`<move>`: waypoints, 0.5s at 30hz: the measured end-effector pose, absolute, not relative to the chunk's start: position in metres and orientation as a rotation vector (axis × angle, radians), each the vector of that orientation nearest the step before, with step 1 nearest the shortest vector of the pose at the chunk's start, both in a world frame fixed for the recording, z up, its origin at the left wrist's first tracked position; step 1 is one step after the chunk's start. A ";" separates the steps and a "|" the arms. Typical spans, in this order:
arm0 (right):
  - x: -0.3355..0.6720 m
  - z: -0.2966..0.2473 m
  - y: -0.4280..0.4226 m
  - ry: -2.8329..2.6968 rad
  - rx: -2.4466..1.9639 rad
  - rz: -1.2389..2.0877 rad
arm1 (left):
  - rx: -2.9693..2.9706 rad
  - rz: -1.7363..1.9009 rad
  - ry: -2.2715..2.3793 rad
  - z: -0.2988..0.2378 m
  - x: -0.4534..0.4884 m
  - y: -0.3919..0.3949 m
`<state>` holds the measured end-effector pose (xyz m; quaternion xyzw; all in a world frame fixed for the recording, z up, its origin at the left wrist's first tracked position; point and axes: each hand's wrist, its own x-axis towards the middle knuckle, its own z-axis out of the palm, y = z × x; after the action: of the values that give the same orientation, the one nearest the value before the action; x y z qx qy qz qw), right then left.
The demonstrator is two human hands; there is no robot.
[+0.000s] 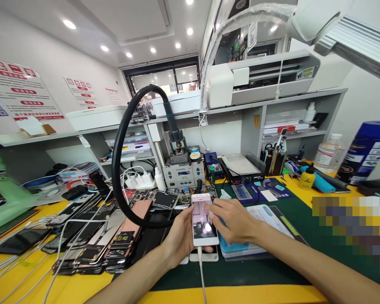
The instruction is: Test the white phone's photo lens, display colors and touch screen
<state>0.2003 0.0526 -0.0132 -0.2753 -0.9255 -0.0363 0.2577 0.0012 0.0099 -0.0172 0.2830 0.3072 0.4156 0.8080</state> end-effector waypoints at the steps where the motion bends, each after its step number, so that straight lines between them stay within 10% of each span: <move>1: 0.200 -0.013 0.052 -2.517 -0.748 -0.101 | 0.604 0.891 0.655 -0.017 0.001 0.010; 15: 0.199 -0.009 0.049 -2.435 -0.821 -0.129 | 0.577 0.871 0.761 -0.019 0.004 0.011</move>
<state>0.1986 0.0492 -0.0091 -0.3064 -0.9084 -0.0482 0.2803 0.0036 0.0108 -0.0187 0.2688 0.3547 0.4056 0.7984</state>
